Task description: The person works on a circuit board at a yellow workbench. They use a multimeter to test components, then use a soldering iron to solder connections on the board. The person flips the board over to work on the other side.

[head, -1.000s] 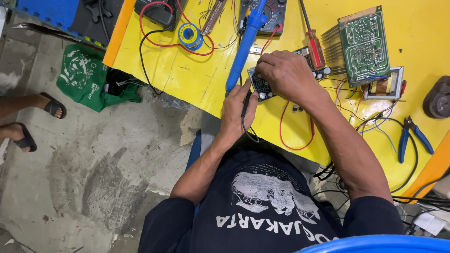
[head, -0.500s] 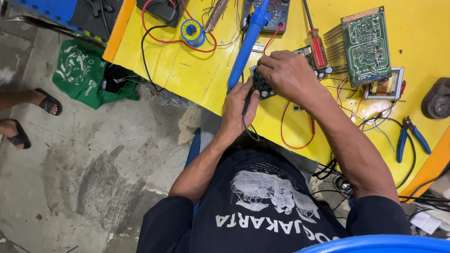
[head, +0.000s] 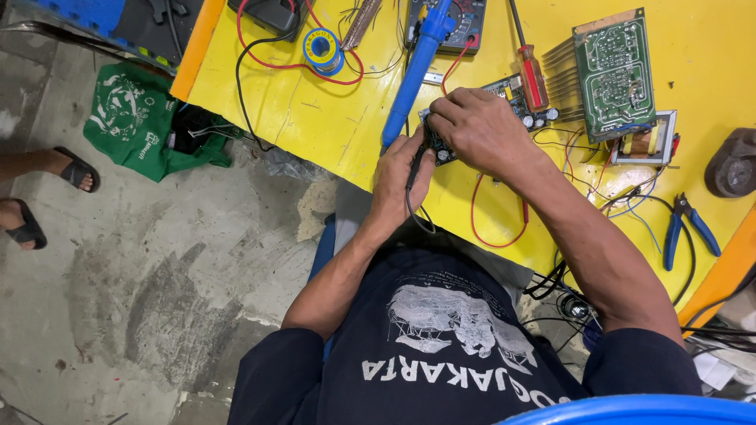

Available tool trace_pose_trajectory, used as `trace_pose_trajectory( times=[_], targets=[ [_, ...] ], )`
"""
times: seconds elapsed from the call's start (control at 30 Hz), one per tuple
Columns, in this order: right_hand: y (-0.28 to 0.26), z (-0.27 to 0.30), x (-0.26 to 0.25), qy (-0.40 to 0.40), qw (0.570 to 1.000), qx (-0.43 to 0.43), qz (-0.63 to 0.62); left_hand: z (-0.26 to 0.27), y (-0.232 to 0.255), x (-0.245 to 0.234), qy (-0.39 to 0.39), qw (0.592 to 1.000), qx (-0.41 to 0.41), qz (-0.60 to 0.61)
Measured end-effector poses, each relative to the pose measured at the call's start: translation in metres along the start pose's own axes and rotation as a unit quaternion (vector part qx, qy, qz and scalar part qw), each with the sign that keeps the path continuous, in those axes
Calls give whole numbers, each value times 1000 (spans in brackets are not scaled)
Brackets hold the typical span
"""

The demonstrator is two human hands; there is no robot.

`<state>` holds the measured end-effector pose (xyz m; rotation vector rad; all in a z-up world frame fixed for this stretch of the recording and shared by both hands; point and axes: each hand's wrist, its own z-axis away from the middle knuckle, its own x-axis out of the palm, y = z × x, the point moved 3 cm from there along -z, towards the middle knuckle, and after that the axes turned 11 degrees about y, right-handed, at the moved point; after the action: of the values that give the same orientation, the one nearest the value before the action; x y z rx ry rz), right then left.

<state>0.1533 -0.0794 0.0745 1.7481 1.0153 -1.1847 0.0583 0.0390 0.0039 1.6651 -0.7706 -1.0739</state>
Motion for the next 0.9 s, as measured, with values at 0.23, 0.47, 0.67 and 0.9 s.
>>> trace_pose_trajectory(
  times=[0.23,0.47,0.67,0.9],
  targets=[
    [1,12,13,53,998,13,-21,0,15,-13,-21,999,-6,-25],
    [1,18,23,126,987,51,-89,-14,44,-36,-158,951,88,-250],
    [5,20,31,162,974,71,-141,-25,31,-9,-105,952,35,-286],
    [6,20,26,129,977,89,-144,-28,14,3,-92,966,-34,-238]
  ],
)
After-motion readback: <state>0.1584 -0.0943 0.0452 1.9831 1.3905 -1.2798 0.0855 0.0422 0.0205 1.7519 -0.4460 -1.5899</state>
